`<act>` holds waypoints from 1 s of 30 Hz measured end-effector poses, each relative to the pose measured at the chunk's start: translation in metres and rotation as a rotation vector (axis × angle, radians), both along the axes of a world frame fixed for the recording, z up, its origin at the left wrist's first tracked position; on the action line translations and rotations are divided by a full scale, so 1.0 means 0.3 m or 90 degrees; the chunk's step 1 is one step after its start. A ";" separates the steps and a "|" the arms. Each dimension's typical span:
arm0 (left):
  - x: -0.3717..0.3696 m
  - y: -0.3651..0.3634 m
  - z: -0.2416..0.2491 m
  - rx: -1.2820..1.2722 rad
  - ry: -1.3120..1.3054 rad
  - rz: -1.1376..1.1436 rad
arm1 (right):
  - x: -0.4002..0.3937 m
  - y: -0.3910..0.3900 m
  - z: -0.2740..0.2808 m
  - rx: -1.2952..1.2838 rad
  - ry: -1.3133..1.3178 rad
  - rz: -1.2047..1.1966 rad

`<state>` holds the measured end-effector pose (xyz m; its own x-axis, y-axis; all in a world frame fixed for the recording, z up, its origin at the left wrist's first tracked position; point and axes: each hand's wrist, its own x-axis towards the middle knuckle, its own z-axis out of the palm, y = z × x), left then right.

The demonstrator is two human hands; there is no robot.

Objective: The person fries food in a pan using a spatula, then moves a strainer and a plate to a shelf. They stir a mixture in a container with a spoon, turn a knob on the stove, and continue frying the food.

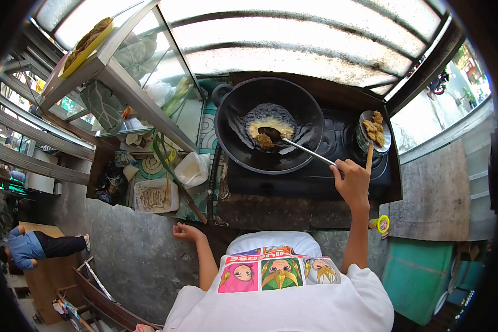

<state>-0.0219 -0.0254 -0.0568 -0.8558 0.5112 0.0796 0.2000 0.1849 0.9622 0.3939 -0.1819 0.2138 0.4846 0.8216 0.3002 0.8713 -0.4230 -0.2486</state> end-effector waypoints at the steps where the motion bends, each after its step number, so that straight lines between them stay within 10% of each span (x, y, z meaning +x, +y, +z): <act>1: -0.006 0.000 0.013 0.000 0.000 0.001 | -0.003 0.002 0.001 -0.012 0.008 -0.007; 19: -0.156 0.071 0.097 0.034 0.090 0.126 | -0.014 -0.018 0.066 0.017 0.025 0.018; 30: 0.047 0.091 0.224 0.122 -0.001 -0.137 | -0.005 -0.019 0.088 -0.047 -0.060 -0.176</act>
<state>-0.0077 0.0019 0.0104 -0.7297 0.6564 0.1913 0.2141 -0.0464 0.9757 0.3924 -0.1875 0.2402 0.6661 0.6836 0.2983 0.7381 -0.6616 -0.1319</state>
